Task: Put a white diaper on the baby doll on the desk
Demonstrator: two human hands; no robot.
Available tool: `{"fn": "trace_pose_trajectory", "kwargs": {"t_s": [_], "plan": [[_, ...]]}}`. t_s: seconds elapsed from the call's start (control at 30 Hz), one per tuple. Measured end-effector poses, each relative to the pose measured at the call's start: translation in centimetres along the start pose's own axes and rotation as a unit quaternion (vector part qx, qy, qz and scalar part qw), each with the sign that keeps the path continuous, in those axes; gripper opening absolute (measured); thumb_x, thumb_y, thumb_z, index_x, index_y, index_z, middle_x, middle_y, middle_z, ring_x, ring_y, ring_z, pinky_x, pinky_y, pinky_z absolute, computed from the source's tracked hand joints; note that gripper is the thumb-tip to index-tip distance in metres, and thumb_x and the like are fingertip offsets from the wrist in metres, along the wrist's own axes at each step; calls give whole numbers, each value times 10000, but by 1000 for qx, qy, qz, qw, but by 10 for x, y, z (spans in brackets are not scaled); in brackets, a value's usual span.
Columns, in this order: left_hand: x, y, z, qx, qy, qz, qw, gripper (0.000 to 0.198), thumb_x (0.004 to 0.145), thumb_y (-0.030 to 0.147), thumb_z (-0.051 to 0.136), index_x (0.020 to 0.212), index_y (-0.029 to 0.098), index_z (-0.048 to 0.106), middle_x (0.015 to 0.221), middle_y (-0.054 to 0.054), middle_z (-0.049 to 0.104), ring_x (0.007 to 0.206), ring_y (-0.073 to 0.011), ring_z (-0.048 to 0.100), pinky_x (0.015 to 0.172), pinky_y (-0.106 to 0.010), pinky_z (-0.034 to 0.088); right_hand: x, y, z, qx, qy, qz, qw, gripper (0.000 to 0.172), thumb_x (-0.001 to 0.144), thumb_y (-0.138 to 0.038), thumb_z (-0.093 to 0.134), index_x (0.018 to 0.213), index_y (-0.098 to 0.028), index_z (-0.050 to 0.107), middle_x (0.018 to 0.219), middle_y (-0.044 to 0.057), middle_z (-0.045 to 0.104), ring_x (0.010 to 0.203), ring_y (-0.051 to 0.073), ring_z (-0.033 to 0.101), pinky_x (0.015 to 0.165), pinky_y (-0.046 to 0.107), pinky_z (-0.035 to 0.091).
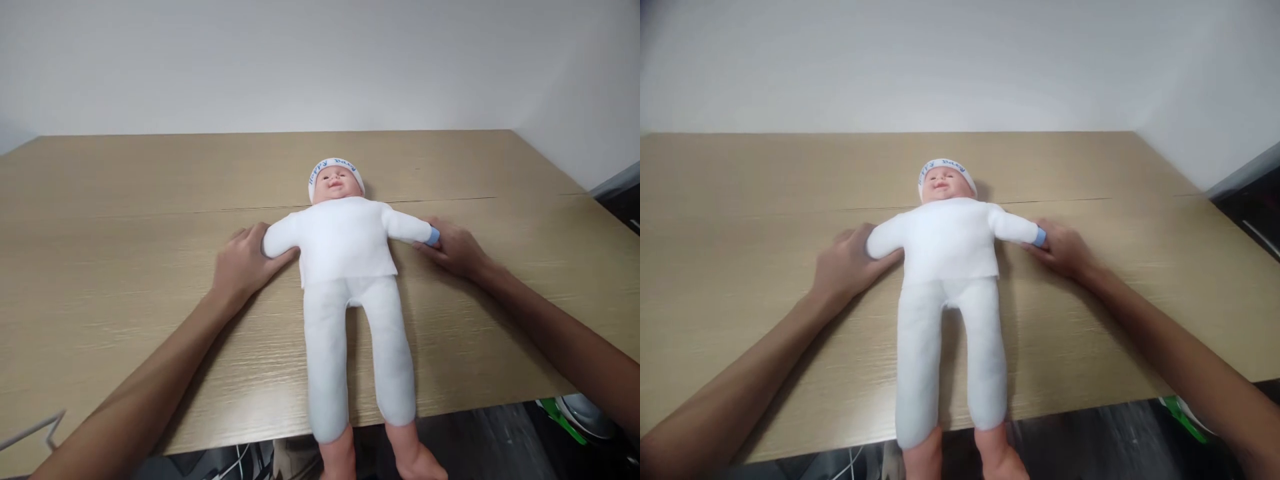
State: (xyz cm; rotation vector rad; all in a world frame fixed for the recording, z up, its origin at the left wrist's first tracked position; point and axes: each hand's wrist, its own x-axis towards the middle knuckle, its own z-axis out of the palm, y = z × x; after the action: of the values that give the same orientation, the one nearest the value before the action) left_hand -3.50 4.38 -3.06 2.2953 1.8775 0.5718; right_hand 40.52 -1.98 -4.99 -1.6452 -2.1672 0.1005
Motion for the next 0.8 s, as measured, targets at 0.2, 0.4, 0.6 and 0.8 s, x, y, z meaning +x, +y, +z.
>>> {"fn": "trace_pose_trajectory", "kwargs": {"t_s": [0.2,0.4,0.6,0.8], "plan": [[62,0,18,21,44,26,998,630,872,765,528,1163,266,776,1156,-198,829,1161,-415,759,1001,-596,526,60,23,18,12,51,-11,999,555,1075,-761,464,1057,-237,646,1031,136,696,979,339,652,839,446,517],[124,-8,25,45,43,69,996,1039,821,963,293,1151,95,761,1084,-133,845,1189,-348,757,919,-554,436,110,46,26,3,58,-9,998,567,1077,-769,447,1038,-234,631,1071,140,665,996,334,617,924,479,525],[138,-22,22,2,23,81,996,1140,758,998,358,1367,103,714,1332,-141,803,1333,-370,684,1002,-574,467,119,69,30,-13,73,-33,997,580,1058,-743,518,1245,-219,685,1201,173,730,1108,379,642,1027,568,519],[116,-65,2,-78,8,68,995,952,791,836,601,1490,192,655,1442,-118,757,1260,-361,705,1039,-568,539,77,70,12,1,125,-5,992,455,1050,-636,636,1328,-283,712,1288,163,761,1222,421,687,1073,611,545]]}}
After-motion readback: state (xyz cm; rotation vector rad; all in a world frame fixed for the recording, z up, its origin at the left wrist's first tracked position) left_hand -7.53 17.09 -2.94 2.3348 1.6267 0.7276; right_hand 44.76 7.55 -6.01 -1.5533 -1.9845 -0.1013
